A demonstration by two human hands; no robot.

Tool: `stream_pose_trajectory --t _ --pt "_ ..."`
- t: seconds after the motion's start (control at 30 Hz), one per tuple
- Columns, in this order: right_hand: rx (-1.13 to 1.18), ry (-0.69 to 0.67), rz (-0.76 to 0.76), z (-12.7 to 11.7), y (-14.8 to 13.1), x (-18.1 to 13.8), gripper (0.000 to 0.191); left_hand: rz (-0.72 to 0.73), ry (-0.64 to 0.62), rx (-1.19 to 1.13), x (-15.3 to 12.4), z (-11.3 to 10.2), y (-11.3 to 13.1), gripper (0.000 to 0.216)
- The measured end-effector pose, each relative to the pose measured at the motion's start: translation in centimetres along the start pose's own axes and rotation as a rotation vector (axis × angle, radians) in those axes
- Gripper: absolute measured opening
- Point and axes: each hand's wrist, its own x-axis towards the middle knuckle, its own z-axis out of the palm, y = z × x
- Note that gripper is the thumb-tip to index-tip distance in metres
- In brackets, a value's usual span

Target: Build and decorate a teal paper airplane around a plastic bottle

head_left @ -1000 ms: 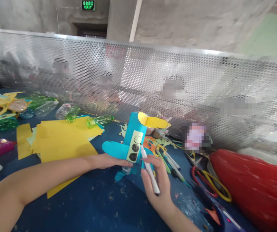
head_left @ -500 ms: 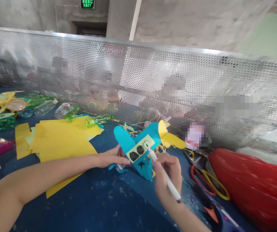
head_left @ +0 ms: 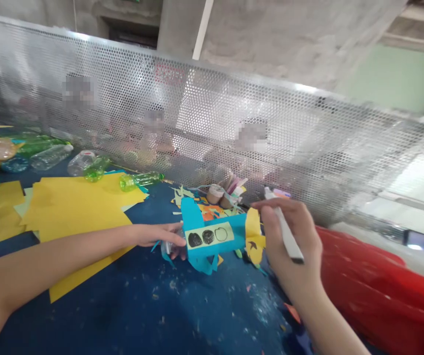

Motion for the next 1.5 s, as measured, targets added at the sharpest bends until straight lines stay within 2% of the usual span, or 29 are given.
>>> stream_pose_trajectory --t 0.07,0.13,0.23,0.37,0.5,0.6,0.7,0.9,0.97,1.07,1.17,1.23,1.33,1.4,1.47,1.5 --pt "0.033 -0.224 0.054 -0.6 1.1 1.0 0.023 -0.026 -0.037 0.015 0.0 -0.2 0.1 0.053" --pt "0.146 -0.421 0.198 -0.8 2.2 1.6 0.028 -0.048 -0.050 0.013 0.0 -0.2 0.3 0.057" --pt "0.432 -0.538 0.516 -0.2 4.0 1.9 0.030 -0.064 -0.054 0.005 -0.2 -0.1 0.6 0.062" --pt "0.659 -0.473 0.693 1.8 6.4 1.0 0.030 -0.075 -0.026 -0.033 -0.1 0.1 1.0 0.063" --pt "0.801 -0.259 0.920 4.4 8.8 -0.5 0.028 -0.102 0.141 -0.287 0.3 -0.4 0.8 0.082" --pt "0.794 -0.195 0.983 5.8 10.1 -1.5 0.026 -0.086 0.259 -0.419 0.6 -0.8 0.3 0.089" --pt "0.788 -0.149 0.999 6.5 10.5 -2.2 0.024 -0.032 0.391 -0.417 0.9 -0.6 -0.3 0.084" --pt "0.752 -0.112 0.974 6.9 10.5 -2.5 0.018 0.276 0.685 -0.271 1.3 0.4 -1.6 0.063" --pt "0.727 -0.115 0.954 7.0 10.5 -2.5 0.019 0.290 0.796 -0.173 1.3 0.3 -1.8 0.063" --pt "0.682 -0.116 0.888 7.0 10.5 -2.6 0.022 0.230 0.905 -0.044 1.2 -0.2 -1.9 0.065" --pt "0.620 -0.057 0.782 6.5 10.0 -2.5 0.024 0.225 0.906 0.060 1.2 -0.5 -2.1 0.056" --pt "0.572 0.031 0.680 6.1 9.4 -2.3 0.026 0.226 0.907 0.092 1.1 -0.6 -2.2 0.052" --pt "0.484 0.196 0.431 5.3 7.9 -2.0 0.028 0.210 0.925 0.082 1.2 -0.4 -2.1 0.051" --pt "0.432 0.255 0.266 4.9 6.7 -2.0 0.025 0.206 0.924 0.062 1.2 -0.2 -2.0 0.053" --pt "0.406 0.204 0.152 4.6 5.5 -2.3 0.021 0.209 0.916 0.042 1.2 -0.1 -2.0 0.054" --pt "0.401 0.129 0.122 4.6 4.9 -2.5 0.018 0.211 0.910 0.035 1.2 0.0 -1.9 0.055"
